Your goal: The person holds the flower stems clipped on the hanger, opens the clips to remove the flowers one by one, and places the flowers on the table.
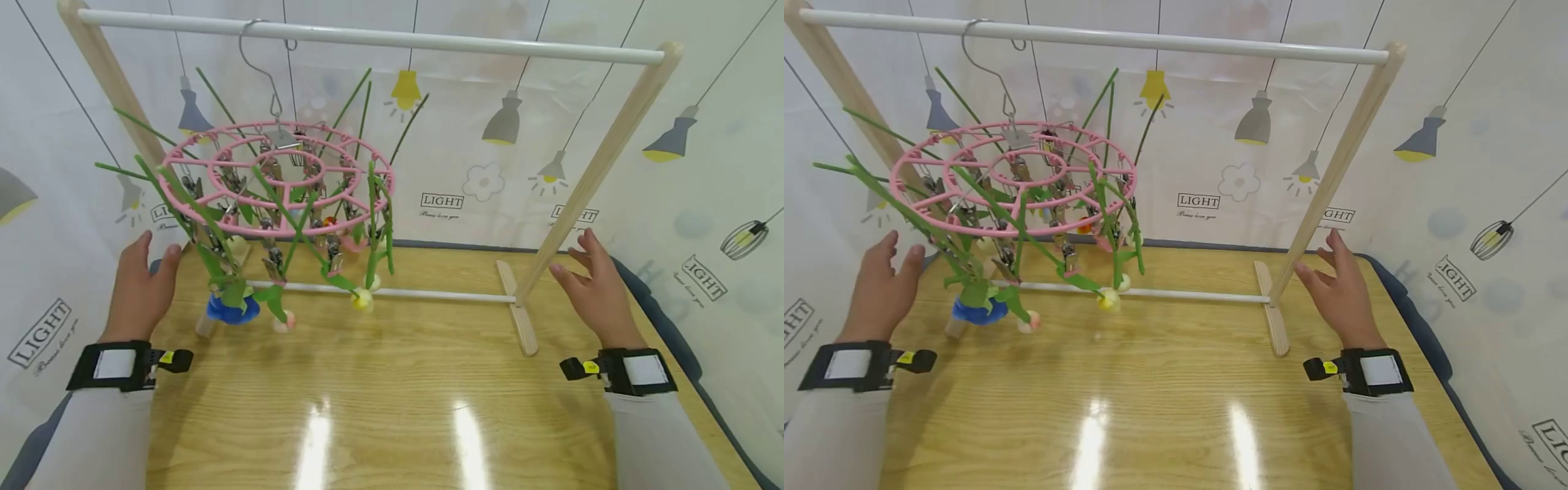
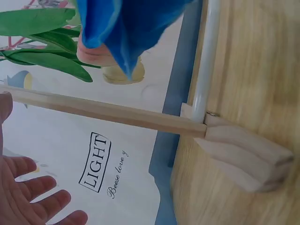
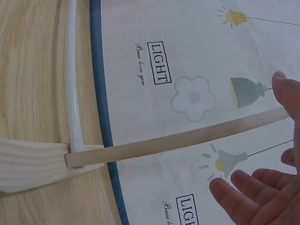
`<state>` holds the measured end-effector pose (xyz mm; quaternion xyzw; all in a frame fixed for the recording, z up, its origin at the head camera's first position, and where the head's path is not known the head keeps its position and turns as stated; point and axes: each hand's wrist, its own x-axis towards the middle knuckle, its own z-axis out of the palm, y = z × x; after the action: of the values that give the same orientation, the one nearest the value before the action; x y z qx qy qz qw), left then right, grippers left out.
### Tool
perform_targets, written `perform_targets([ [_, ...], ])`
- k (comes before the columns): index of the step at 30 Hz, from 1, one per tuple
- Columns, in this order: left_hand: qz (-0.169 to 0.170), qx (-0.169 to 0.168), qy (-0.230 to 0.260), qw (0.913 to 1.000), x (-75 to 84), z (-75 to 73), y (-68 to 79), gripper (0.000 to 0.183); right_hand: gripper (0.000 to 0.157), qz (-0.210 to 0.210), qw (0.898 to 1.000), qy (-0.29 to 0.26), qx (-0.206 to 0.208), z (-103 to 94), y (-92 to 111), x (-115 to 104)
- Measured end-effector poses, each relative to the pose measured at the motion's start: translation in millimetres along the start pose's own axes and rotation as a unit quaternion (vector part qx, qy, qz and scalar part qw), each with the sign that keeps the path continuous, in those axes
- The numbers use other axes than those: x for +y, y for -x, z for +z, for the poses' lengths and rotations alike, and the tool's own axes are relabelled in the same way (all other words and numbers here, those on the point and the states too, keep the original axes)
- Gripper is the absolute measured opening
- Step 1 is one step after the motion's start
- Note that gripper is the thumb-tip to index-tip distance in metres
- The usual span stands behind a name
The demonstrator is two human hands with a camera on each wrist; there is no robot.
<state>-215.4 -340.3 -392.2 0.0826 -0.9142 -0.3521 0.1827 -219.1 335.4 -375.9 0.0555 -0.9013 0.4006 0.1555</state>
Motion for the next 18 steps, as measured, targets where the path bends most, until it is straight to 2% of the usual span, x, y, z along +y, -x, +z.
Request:
perform_targets([
  [4, -0.006, 0.021, 0.05, 0.9985, 4.0, 3.9, -7.1, 0.071, 0.077, 0.015, 0.999, -0.018, 0.027, 6.6, -4, -2],
  [7, 0.004, 0.048, 0.082, 0.9955, 5.9, 10.5, -8.8, 0.07, 0.071, 0.024, 0.998, -0.038, 0.053, 13.8, -8, -3],
  [11, 0.007, 0.066, 0.11, 0.9917, 8.1, 16.8, -10.1, 0.066, 0.06, 0.019, 0.994, -0.057, 0.089, 25.1, -12, -1],
  [14, 0.001, 0.067, 0.12, 0.9905, 8.4, 21.4, -10.9, 0.064, 0.049, 0.016, 0.991, -0.069, 0.111, 34.5, -13, 1],
  [18, 0.002, 0.072, 0.103, 0.9921, 7.3, 28.8, -12.5, 0.057, 0.04, 0.018, 0.986, -0.098, 0.137, 44.9, -11, 3],
])
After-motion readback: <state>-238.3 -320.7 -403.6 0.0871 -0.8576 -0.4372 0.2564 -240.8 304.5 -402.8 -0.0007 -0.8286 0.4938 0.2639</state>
